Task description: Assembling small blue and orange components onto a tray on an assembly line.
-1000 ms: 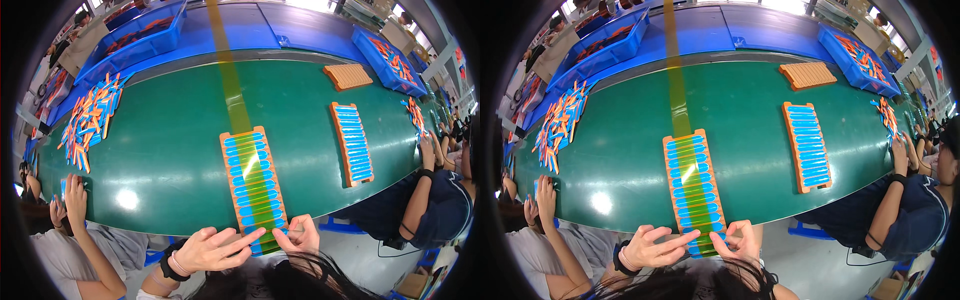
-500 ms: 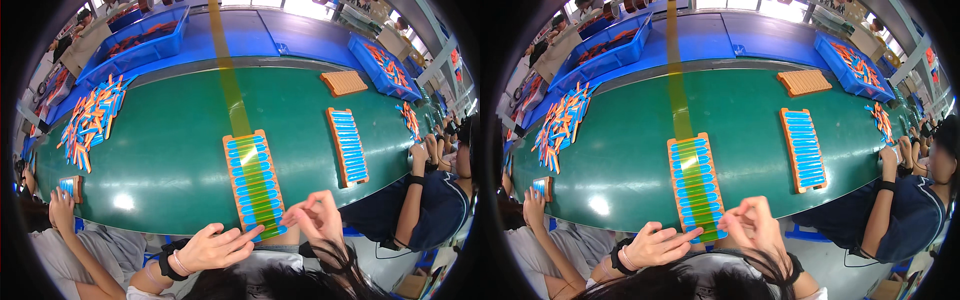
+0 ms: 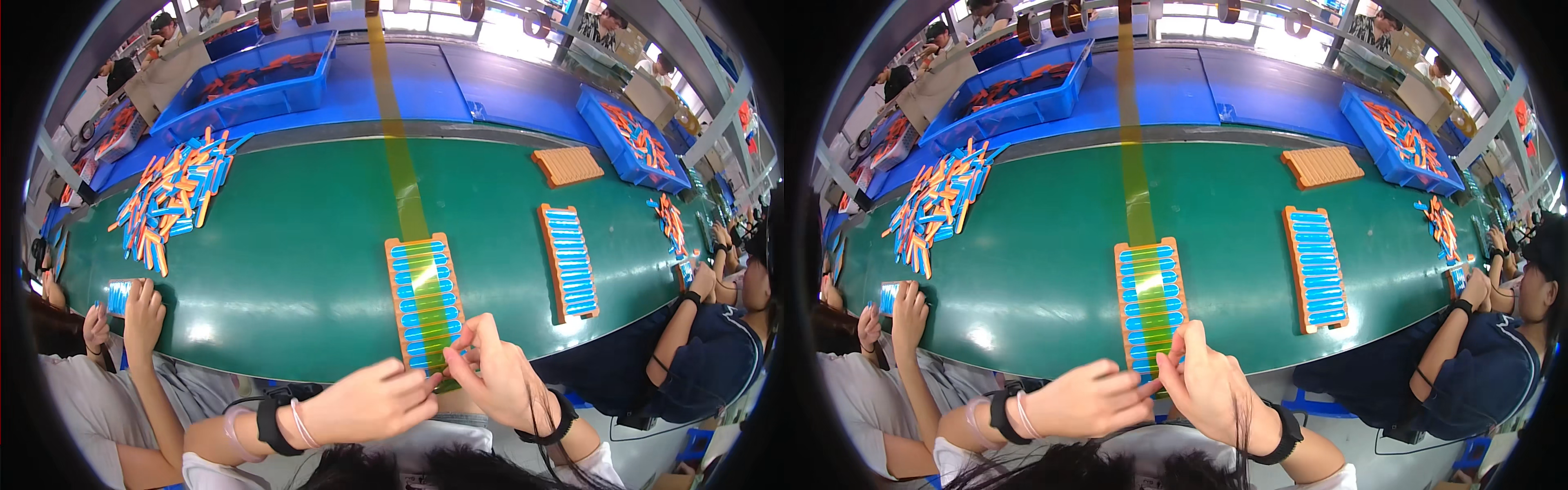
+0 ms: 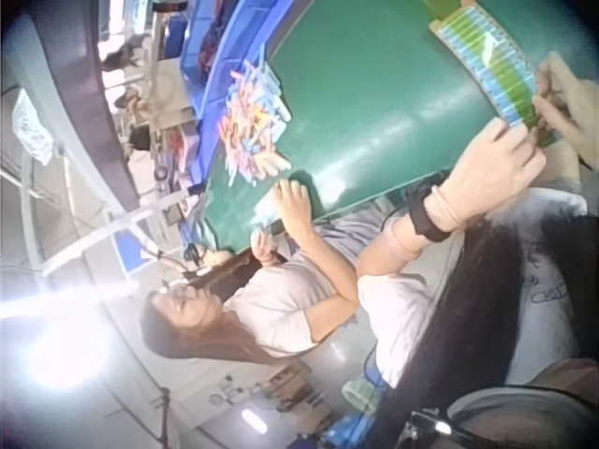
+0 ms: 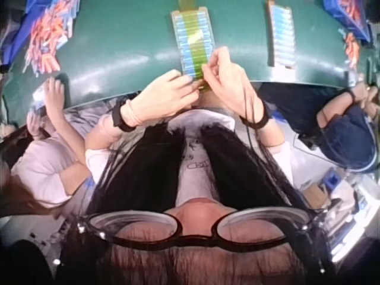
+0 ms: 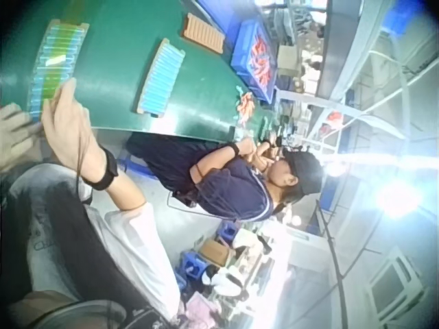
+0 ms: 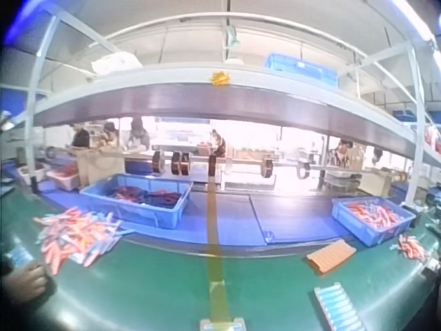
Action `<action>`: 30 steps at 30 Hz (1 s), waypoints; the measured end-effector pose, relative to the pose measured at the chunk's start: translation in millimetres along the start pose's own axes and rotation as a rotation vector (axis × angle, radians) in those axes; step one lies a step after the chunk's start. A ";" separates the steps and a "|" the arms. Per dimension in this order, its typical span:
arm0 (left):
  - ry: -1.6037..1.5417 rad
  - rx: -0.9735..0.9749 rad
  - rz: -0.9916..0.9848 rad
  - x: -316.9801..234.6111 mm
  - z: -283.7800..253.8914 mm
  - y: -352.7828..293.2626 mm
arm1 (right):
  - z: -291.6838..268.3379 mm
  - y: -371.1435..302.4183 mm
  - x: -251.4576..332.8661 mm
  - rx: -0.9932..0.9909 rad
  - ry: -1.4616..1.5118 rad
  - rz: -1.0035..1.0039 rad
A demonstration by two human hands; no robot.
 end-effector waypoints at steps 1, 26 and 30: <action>-0.201 0.009 -0.051 10.8 -2.7 3.8 | -1.0 -0.6 4.9 0.004 -0.043 0.014; -1.312 -0.603 -1.089 194.9 50.0 48.6 | -11.2 108.5 22.6 -0.231 -0.322 -0.185; -1.188 -0.566 -1.107 193.4 55.9 50.1 | -20.4 148.6 14.3 -0.259 -0.269 -0.087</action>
Point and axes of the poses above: each hand's wrist, its own y-axis towards the middle knuckle, its own z-axis out of the palm, x = y × z, the point moved 5 cm from there along y, towards the middle knuckle, and after that the axes turned 4 degrees about -x, right-handed, at the moved point
